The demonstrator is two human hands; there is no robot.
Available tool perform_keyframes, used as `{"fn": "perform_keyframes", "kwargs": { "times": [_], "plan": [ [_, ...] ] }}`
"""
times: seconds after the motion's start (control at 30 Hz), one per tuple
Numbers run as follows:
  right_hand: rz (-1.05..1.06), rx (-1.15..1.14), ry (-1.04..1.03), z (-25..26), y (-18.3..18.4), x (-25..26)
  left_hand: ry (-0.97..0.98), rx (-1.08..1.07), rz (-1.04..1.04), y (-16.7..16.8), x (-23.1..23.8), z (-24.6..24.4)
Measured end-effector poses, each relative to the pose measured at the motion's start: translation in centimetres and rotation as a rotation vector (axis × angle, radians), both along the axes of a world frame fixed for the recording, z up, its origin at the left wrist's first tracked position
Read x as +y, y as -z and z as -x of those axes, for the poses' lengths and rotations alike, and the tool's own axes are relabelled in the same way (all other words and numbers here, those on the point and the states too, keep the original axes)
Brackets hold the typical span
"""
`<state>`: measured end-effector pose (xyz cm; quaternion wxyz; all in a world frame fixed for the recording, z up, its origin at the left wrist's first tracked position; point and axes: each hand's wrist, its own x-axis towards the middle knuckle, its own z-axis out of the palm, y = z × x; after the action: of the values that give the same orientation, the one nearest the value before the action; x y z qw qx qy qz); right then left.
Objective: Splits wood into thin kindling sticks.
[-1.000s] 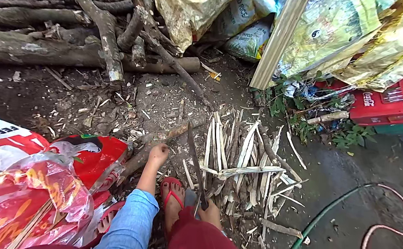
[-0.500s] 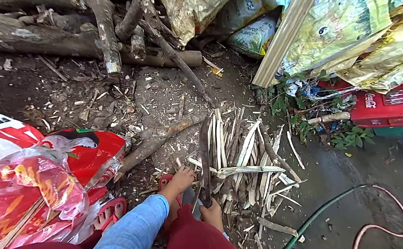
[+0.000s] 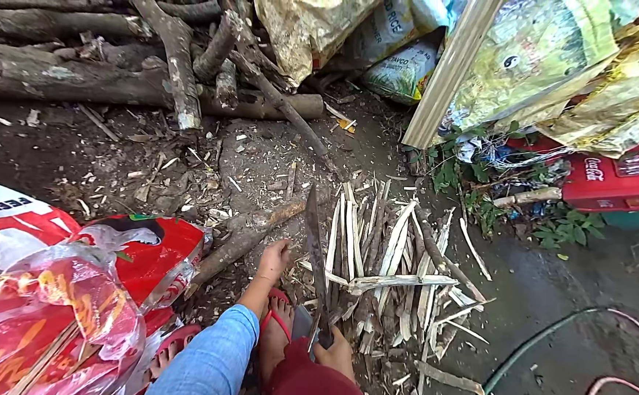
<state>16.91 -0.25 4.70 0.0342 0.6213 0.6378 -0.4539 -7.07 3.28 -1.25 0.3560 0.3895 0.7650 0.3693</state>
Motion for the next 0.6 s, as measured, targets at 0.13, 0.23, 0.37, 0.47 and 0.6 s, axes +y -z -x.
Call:
{"fn": "perform_keyframes", "kwargs": {
  "times": [0.13,0.23,0.37,0.47,0.6],
  "plan": [
    [0.000,-0.043,-0.046,0.4,-0.5,-0.3,-0.085,-0.026,-0.065,-0.8,0.4,-0.1],
    [-0.025,-0.019,-0.046,0.4,-0.5,-0.4,-0.043,-0.052,-0.029,-1.0,0.8,0.4],
    [-0.080,-0.029,-0.067,0.4,-1.2,-0.3,0.029,-0.031,-0.034,-0.4,0.7,0.5],
    [-0.072,-0.077,-0.092,0.5,-1.2,-0.2,0.054,-0.014,-0.042,-0.4,0.5,0.4],
    [-0.007,-0.167,-0.122,0.6,-0.6,0.3,0.088,0.023,-0.037,-0.2,0.5,0.4]
  ]
}}
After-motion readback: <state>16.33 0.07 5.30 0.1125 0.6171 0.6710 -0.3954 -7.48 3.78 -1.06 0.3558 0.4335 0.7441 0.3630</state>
